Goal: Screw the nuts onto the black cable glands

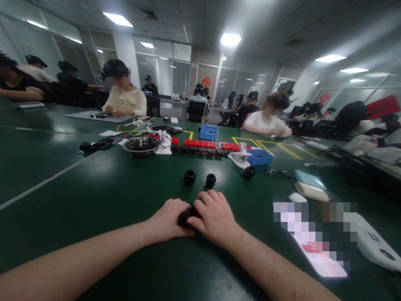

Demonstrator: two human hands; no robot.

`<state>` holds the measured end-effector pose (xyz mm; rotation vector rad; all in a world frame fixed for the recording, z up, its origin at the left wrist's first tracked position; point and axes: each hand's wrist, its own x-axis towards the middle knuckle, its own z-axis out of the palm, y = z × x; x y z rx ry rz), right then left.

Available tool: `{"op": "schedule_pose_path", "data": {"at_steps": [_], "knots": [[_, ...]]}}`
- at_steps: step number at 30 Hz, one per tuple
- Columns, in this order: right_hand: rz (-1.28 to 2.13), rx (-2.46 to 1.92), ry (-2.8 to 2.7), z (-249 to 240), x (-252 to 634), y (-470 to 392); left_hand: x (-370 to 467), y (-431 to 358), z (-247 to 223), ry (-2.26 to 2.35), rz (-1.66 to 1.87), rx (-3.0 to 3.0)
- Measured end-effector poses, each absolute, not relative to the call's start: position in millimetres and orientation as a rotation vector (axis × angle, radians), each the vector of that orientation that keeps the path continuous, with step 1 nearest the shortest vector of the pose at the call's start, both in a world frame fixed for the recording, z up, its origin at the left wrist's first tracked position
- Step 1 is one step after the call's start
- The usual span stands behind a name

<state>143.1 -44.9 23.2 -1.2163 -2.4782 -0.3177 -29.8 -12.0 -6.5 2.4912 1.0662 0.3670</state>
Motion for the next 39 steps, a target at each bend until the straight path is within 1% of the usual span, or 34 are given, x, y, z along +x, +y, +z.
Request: {"op": "schedule_pose_path", "data": {"at_steps": [4,7,11,39], "knots": [[-0.160,-1.064,-2.467,20.4,141.9,-48.4,-30.4,-12.0,-9.0,1.087,0.408,2.472],[-0.109,-1.018,-2.364,19.0,143.1,-49.7,-31.0,-12.4,-7.9,1.070,0.402,2.465],[-0.098,-1.028,-2.302,18.2,144.5,-49.3,-31.2,-12.2,-6.0,1.062,0.391,2.462],[-0.009,-1.060,-2.352,17.2,137.0,-50.9,-29.1,-12.6,-6.0,1.062,0.363,2.472]]}}
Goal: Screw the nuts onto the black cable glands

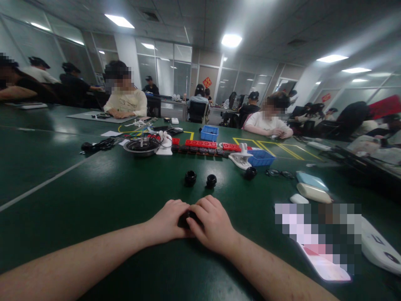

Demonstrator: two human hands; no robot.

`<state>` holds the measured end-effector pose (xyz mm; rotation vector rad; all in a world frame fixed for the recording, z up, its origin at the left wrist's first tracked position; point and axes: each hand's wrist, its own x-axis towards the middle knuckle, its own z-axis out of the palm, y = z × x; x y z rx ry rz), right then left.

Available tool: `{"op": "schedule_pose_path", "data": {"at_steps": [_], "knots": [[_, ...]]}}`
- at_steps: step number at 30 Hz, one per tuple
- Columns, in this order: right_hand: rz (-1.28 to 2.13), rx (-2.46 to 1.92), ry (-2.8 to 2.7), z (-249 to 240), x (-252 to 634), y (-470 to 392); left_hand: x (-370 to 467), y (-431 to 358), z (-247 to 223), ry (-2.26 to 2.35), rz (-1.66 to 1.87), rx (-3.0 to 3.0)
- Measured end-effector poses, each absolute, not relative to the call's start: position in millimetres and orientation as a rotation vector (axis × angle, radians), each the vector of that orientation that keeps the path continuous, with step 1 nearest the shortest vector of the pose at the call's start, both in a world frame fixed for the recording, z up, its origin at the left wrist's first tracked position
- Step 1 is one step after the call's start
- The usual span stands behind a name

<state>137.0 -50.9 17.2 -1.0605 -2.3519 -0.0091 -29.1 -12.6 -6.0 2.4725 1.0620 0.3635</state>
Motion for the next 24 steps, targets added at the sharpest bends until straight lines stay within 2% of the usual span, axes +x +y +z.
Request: {"op": "schedule_pose_path", "data": {"at_steps": [24], "knots": [[0.014,-1.051,-2.374,18.2,137.9,-51.7,-29.0,-13.7,-4.6,1.064,0.374,2.487]]}}
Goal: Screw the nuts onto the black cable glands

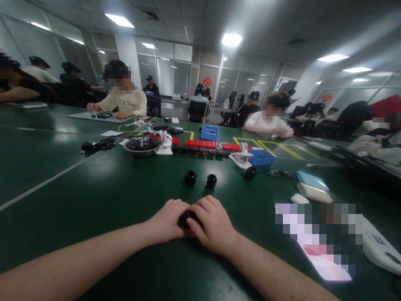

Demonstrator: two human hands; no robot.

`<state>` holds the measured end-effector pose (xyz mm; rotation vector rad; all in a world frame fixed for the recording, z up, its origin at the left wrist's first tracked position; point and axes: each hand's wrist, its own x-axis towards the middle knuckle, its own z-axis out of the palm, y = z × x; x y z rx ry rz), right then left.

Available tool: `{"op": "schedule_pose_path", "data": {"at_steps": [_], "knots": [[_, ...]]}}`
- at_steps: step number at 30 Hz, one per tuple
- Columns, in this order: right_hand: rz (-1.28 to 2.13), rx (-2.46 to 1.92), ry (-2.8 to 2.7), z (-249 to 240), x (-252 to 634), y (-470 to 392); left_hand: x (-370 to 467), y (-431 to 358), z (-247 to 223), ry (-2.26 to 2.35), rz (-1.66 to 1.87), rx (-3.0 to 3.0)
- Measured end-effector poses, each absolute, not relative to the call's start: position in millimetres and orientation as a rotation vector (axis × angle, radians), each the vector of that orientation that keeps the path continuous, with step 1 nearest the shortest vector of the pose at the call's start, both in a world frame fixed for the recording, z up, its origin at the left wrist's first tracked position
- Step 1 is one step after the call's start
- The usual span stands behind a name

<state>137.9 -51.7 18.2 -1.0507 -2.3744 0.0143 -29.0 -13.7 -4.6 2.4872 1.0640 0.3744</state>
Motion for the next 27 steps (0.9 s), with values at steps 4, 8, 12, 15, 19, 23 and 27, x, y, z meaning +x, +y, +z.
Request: {"op": "schedule_pose_path", "data": {"at_steps": [4,8,12,15,19,23,27], "knots": [[0.017,-1.043,-2.374,18.1,137.7,-52.3,-29.3,-13.2,-6.4,1.059,0.390,2.492],[0.029,-1.018,-2.377,18.6,137.2,-53.3,-29.2,-12.1,-7.8,1.049,0.405,2.491],[0.047,-0.949,-2.392,19.7,137.0,-54.4,-29.8,-11.2,-8.5,1.038,0.406,2.483],[0.061,-0.882,-2.411,20.1,136.4,-55.3,-30.2,-11.2,-9.1,1.060,0.401,2.476],[0.082,-0.763,-2.433,19.7,135.5,-56.3,-28.9,-11.6,-10.0,1.050,0.393,2.494],[0.090,-0.696,-2.439,19.8,136.3,-56.4,-27.8,-11.5,-9.9,1.067,0.368,2.525],[0.095,-0.647,-2.458,19.6,137.5,-56.4,-28.6,-12.5,-6.7,1.072,0.356,2.532]]}}
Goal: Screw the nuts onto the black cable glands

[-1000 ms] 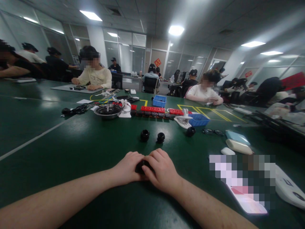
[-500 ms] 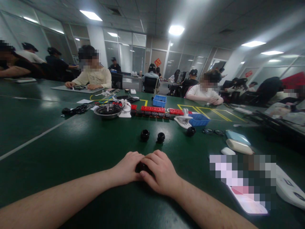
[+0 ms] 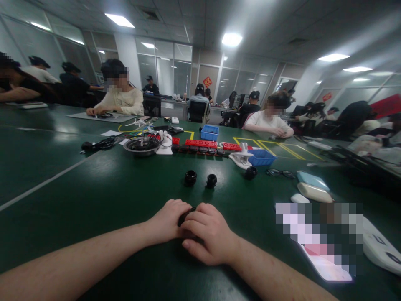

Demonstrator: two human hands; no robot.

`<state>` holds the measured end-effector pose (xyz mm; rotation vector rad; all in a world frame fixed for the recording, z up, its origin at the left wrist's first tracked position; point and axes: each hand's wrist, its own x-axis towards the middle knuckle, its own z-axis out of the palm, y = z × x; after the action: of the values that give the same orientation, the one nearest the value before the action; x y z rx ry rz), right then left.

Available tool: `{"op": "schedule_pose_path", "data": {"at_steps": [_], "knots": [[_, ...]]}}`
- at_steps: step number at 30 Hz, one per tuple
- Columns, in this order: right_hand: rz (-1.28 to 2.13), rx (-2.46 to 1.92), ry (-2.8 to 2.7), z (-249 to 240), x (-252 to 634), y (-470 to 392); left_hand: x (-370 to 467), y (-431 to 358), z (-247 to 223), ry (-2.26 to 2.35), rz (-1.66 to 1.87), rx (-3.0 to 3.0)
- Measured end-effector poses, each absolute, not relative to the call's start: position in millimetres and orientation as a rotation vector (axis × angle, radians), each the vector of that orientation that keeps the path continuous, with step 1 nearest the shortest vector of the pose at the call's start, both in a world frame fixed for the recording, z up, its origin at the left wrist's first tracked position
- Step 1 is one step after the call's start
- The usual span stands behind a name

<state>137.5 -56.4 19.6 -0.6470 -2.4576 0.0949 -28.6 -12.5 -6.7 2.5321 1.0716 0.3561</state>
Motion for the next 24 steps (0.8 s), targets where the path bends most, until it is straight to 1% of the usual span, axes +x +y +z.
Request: {"op": "schedule_pose_path", "data": {"at_steps": [6,12,19,24], "knots": [[-0.045,-0.667,-2.490,16,137,-57,-28,-14,-2,1.100,0.322,2.496],[-0.143,-0.867,-2.392,14,145,-49,-29,-11,-4,1.094,0.346,2.474],[0.008,-1.237,-2.306,10,150,-35,-31,-13,-2,1.081,0.335,2.456],[0.109,-1.232,-2.251,4,151,-33,-30,-14,-1,1.080,0.330,2.451]]}}
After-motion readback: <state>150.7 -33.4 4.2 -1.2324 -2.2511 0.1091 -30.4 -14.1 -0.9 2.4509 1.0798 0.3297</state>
